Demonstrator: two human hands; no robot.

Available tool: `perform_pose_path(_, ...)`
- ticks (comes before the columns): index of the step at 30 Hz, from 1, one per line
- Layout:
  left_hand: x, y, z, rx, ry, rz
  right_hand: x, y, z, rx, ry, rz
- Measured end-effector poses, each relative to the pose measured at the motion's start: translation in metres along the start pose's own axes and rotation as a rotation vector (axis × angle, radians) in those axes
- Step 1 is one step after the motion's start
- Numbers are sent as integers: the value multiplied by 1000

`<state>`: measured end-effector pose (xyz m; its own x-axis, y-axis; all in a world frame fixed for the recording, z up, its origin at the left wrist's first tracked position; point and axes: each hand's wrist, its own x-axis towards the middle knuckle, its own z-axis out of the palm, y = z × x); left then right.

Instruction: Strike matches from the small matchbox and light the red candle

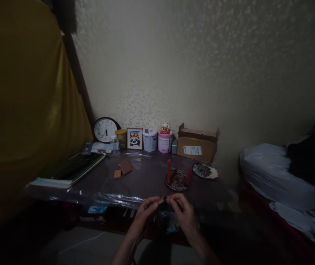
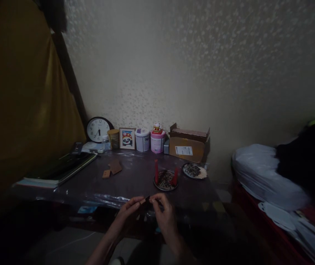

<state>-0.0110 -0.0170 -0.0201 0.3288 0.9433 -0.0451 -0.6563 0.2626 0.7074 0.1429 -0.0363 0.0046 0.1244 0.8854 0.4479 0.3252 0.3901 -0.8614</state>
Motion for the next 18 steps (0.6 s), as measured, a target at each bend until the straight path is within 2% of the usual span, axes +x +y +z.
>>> perform_pose_path(9, 2, -2, 3, -28, -43, 4, 0, -2, 0, -76, 7, -20)
perform_pose_path(14, 5, -3, 2, -54, -21, 4, 0, 0, 0, -117, 59, -78)
perform_pose_path(18, 6, -4, 1, -60, -14, 16, -1, 1, 1, -209, 35, -164)
